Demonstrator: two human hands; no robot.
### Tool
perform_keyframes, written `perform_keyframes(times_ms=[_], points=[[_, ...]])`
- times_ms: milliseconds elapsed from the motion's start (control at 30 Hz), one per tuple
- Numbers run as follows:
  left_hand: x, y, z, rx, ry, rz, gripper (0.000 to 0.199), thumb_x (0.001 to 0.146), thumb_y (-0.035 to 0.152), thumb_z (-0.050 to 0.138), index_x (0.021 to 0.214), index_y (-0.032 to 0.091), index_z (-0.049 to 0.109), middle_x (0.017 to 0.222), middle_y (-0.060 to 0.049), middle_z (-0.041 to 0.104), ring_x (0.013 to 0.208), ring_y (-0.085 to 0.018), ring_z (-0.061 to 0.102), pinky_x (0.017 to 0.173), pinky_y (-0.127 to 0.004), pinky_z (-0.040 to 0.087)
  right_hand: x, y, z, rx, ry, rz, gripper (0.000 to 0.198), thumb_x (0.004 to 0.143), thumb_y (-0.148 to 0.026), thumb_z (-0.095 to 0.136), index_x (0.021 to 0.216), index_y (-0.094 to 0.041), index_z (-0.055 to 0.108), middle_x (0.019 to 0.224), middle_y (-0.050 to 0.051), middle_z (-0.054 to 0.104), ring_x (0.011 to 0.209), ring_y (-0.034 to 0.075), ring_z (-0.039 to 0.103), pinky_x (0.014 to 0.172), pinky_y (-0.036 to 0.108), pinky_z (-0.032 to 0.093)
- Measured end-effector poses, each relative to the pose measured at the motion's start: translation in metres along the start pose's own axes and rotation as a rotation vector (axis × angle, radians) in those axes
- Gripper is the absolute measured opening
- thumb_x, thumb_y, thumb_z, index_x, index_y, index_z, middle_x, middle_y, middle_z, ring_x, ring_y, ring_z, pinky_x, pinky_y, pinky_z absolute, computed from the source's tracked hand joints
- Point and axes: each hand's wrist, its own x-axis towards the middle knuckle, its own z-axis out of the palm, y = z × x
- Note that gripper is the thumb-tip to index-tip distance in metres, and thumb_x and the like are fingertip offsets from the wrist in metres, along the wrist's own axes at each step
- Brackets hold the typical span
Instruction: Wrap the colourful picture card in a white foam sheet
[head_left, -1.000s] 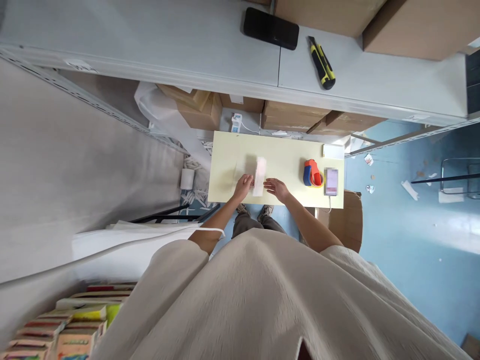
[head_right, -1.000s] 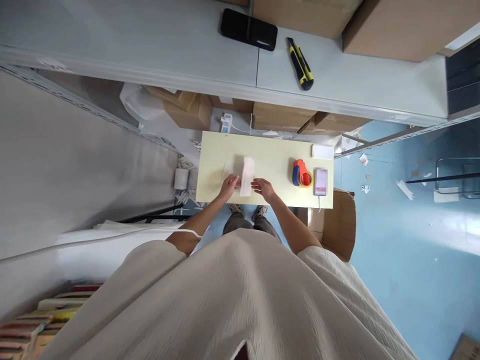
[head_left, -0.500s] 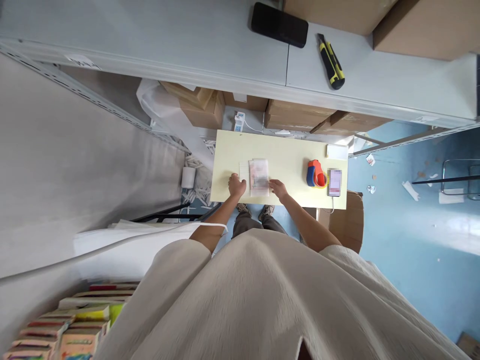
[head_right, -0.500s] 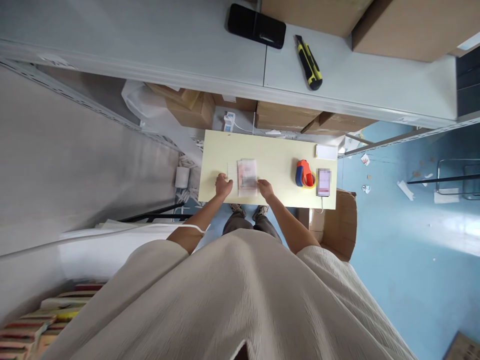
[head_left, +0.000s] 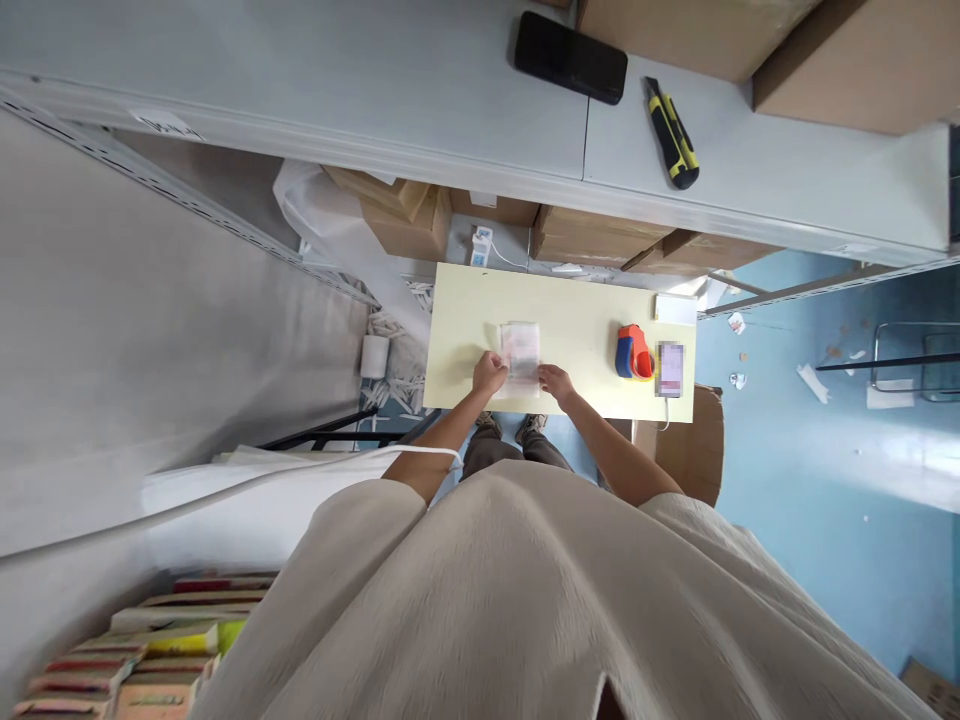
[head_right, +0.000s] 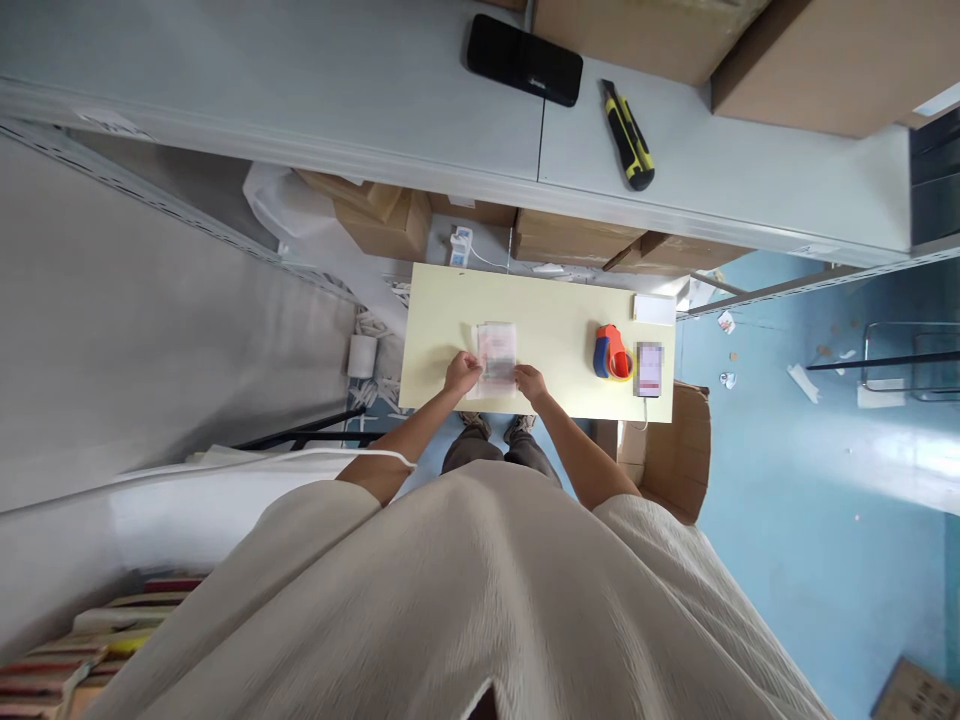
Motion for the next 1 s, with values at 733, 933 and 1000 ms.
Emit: perform_keyframes(times_ms=[733, 933, 1000], points=[[0.059, -0.003, -0.09, -0.014, 0.05, 0.172, 0.047, 0.091, 0.015, 0.071, 0.138, 0.021, 0.069, 0.149, -0.013, 0.076, 0.142, -0.031, 0.069, 0.122, -0.039, 0.051, 0.027, -0.075, 0.105, -0.019, -0.251, -0.194, 0.042, 0.077, -0.043, 0.087, 0.116, -0.029, 0.081, 0.124, 0.008, 0.083, 0.126, 0.033, 0.072, 0.108, 0.048, 0.058], [0.084, -0.008, -0.115, -0.038, 0.045, 0.209, 0.055, 0.086, 0.022, 0.077, 0.14, 0.024, 0.067, 0.148, -0.008, 0.075, 0.14, -0.032, 0.068, 0.121, -0.041, 0.053, 0.041, -0.102, 0.138, -0.037, -0.262, -0.2, 0.037, 0.075, -0.043, 0.087, 0.109, -0.029, 0.083, 0.119, 0.005, 0.084, 0.123, 0.031, 0.072, 0.106, 0.044, 0.058], [0.09, -0.01, -0.12, -0.051, 0.048, 0.217, 0.054, 0.086, 0.024, 0.076, 0.139, 0.024, 0.068, 0.148, -0.008, 0.075, 0.139, -0.033, 0.069, 0.121, -0.043, 0.053, 0.045, -0.108, 0.144, -0.032, -0.263, -0.205, 0.039, 0.073, -0.044, 0.088, 0.108, -0.029, 0.083, 0.118, 0.005, 0.084, 0.122, 0.03, 0.072, 0.106, 0.045, 0.058]])
